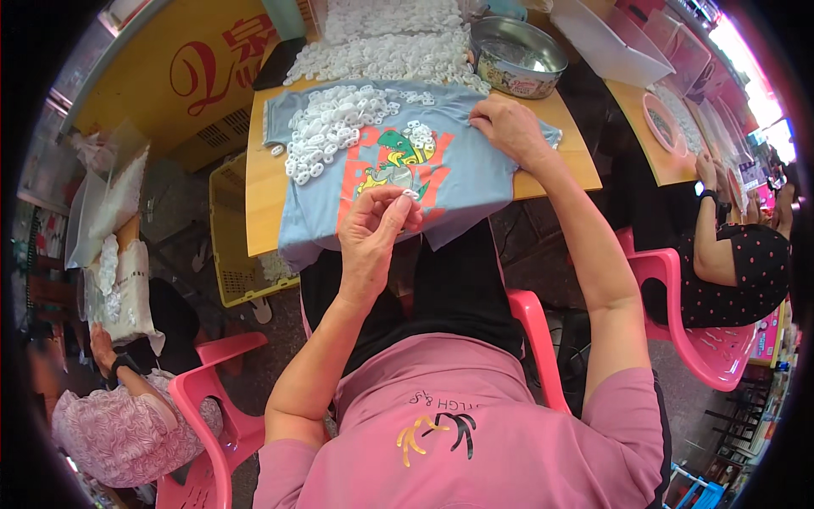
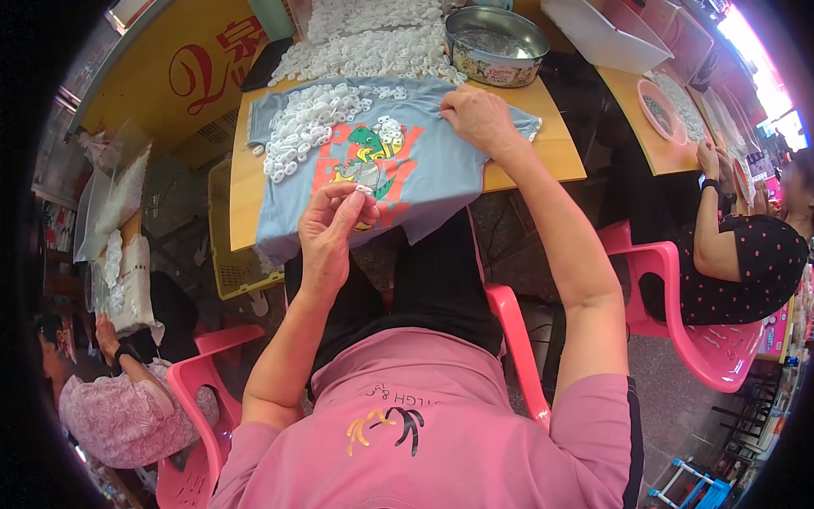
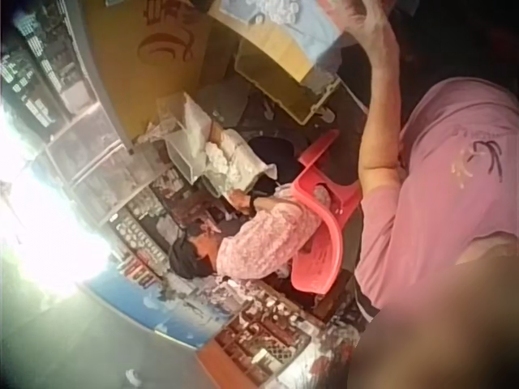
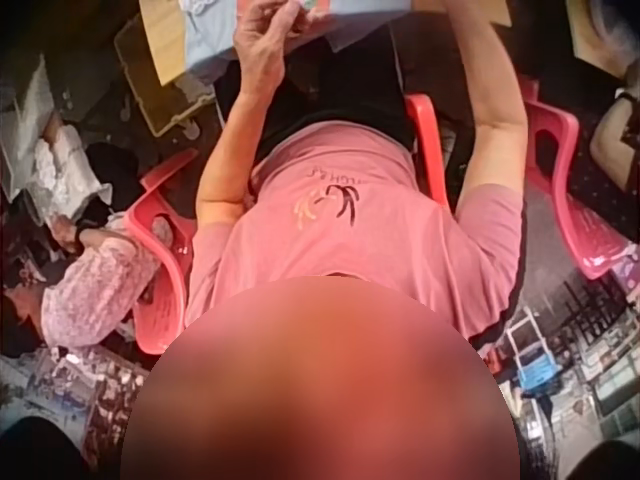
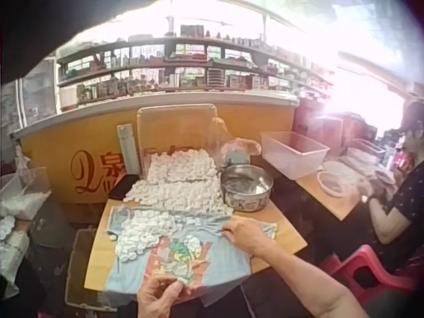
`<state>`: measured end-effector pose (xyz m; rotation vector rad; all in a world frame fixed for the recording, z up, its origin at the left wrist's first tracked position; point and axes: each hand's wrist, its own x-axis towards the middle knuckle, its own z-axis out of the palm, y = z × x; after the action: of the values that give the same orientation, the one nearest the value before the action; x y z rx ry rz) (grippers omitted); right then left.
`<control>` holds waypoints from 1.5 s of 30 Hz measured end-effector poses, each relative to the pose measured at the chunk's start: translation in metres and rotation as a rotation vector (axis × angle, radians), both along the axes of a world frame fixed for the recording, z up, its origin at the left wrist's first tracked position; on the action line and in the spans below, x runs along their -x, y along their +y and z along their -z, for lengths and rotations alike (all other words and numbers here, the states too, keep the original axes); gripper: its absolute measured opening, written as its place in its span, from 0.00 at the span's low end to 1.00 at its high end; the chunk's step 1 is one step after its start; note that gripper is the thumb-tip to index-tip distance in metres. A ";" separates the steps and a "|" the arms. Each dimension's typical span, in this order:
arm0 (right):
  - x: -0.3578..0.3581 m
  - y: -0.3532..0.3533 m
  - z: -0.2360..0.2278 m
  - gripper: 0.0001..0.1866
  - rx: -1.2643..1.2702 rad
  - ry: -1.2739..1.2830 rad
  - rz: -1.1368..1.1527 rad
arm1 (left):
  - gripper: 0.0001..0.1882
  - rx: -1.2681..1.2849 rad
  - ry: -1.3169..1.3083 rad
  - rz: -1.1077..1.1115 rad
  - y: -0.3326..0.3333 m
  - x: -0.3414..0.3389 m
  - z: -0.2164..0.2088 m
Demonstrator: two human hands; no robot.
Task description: Attaching small white plastic decorative fasteners to a grey t-shirt.
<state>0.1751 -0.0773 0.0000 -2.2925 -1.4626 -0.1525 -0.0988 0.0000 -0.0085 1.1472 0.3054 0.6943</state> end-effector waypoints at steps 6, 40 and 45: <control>-0.006 0.010 -0.012 0.07 0.131 -0.009 -0.083 | 0.06 0.045 0.046 0.030 0.001 0.002 -0.004; -0.010 0.008 -0.008 0.04 0.119 -0.310 -0.368 | 0.06 0.170 0.145 0.126 0.004 0.005 0.001; -0.001 -0.004 -0.010 0.07 -0.130 0.134 -0.201 | 0.06 0.171 0.130 0.125 0.005 0.008 0.001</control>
<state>0.1763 -0.0809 0.0098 -2.0000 -1.5547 -0.0327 -0.1069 0.0052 -0.0091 1.0400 0.3918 0.4753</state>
